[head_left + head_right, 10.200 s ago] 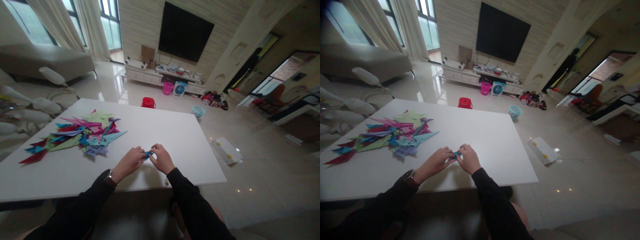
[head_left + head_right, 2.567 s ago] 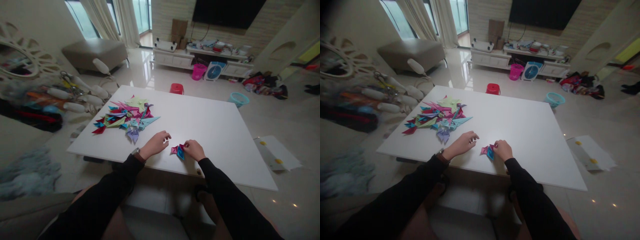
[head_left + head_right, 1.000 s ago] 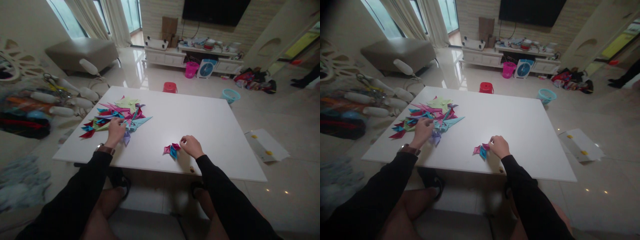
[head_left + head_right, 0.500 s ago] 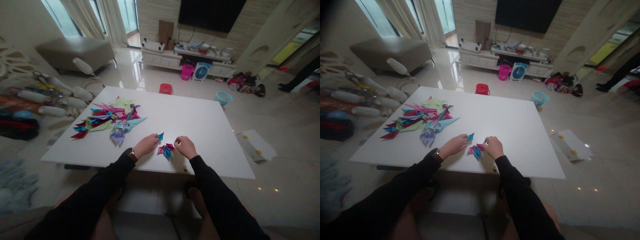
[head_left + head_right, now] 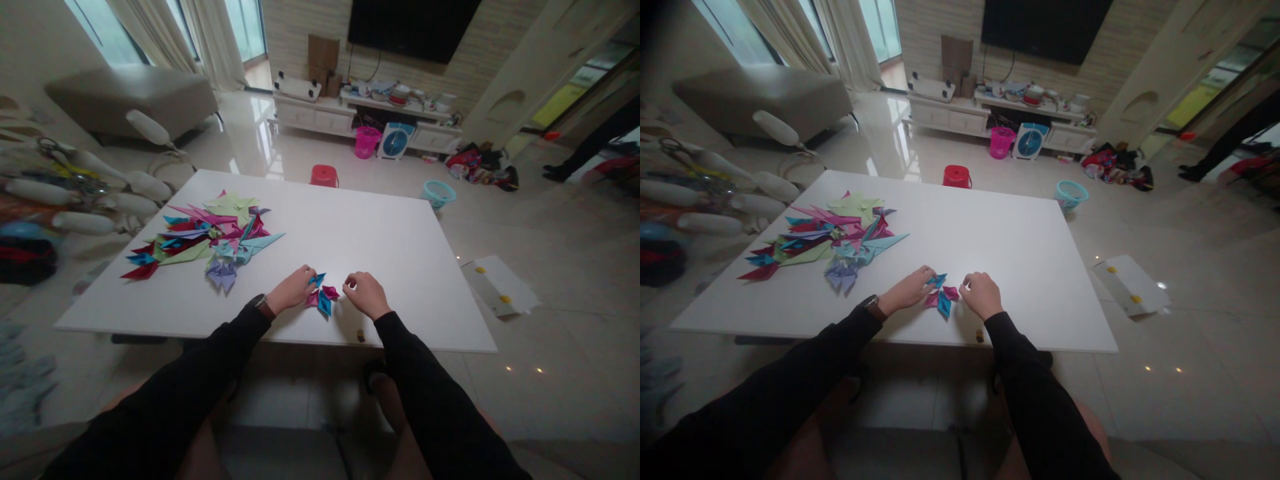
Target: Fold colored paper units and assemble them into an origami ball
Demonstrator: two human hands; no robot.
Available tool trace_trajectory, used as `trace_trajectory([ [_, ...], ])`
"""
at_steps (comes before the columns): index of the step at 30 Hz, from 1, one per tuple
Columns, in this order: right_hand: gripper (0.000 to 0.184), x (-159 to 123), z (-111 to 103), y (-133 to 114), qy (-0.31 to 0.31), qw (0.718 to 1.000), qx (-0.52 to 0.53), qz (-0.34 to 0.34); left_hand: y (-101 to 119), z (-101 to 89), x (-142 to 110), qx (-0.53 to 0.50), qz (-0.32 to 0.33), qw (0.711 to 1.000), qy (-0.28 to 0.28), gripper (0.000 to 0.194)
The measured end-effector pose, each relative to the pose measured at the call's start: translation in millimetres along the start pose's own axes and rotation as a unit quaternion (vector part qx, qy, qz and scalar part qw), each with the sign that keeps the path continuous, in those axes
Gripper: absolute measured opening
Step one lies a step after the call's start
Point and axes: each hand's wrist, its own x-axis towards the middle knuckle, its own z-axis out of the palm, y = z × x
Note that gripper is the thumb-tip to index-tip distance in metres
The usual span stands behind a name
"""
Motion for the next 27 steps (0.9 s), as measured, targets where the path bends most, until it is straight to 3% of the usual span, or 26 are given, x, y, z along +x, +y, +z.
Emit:
trace_trajectory([
  [8, 0.018, 0, -1, 1, 0.002, 1.000, 0.002, 0.002, -9, 16.4, 11, -0.089, -0.079, 0.993, -0.016, 0.037],
  [27, 0.019, 0, 1, 2, 0.003, 1.000, 0.007, -0.010, -2, 19.1, 10, -0.074, -0.059, 0.995, -0.036, 0.034],
])
